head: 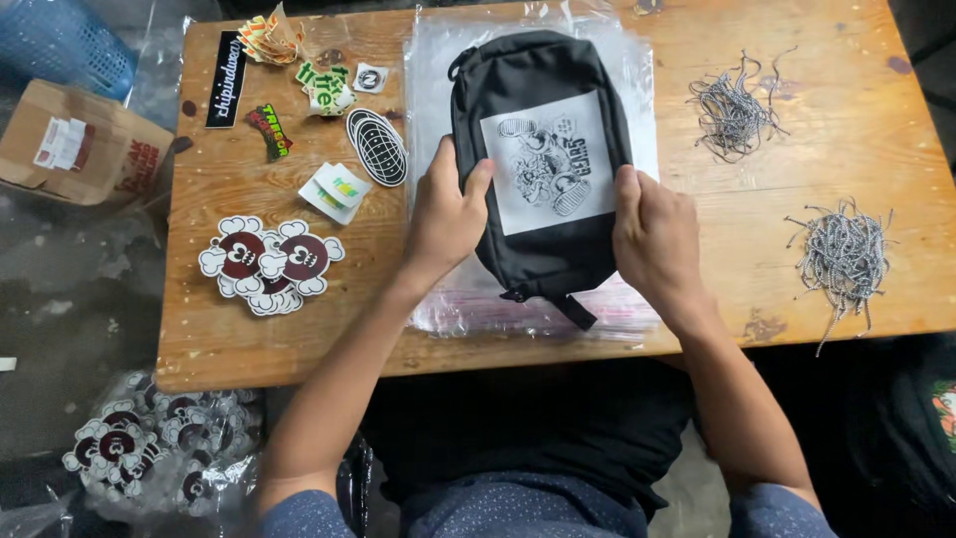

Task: The person attaches a chain to a sticker and places it on a black drawstring bag, then places the bag into a plastic bag and seals it. This process is repeated for multiple bags.

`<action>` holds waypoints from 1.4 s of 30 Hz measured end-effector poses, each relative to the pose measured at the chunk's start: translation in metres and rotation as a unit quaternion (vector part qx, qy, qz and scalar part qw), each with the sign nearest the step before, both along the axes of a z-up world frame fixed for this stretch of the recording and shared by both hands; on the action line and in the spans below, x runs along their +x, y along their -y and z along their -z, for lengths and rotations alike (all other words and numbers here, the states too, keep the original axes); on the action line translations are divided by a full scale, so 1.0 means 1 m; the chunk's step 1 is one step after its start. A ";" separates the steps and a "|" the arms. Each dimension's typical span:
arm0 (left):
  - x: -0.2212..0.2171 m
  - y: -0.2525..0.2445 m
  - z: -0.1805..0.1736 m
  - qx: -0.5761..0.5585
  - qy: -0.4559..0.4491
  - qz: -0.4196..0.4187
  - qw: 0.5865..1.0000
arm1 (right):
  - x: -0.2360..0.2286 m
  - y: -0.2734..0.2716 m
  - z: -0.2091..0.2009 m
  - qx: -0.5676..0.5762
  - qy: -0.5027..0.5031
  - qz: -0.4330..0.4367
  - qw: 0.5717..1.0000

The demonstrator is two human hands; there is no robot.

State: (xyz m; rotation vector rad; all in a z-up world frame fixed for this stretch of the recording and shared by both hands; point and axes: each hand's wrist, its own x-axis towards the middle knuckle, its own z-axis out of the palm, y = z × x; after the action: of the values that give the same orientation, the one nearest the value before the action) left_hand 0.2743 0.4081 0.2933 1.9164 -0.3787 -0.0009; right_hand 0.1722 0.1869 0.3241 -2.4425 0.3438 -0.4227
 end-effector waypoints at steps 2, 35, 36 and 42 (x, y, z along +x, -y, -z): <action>0.003 0.001 0.012 0.070 -0.010 -0.014 0.997 | 0.008 0.004 0.012 -0.044 -0.054 0.013 0.997; -0.074 0.303 -0.001 -0.051 0.075 0.355 0.930 | -0.057 0.209 -0.006 0.028 0.221 0.065 0.973; -0.078 0.309 -0.006 -0.085 0.065 0.353 0.929 | -0.057 0.203 -0.016 0.154 0.267 0.053 0.950; -0.101 0.309 -0.044 -0.160 0.107 0.335 0.922 | -0.062 0.191 -0.047 0.336 0.333 0.072 0.878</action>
State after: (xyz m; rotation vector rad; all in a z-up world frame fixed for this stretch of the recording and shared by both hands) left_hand 0.1734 0.0986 0.3372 1.3898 -1.1008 -0.1724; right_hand 0.1102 -0.0036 0.3716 -1.4857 0.3005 -0.9844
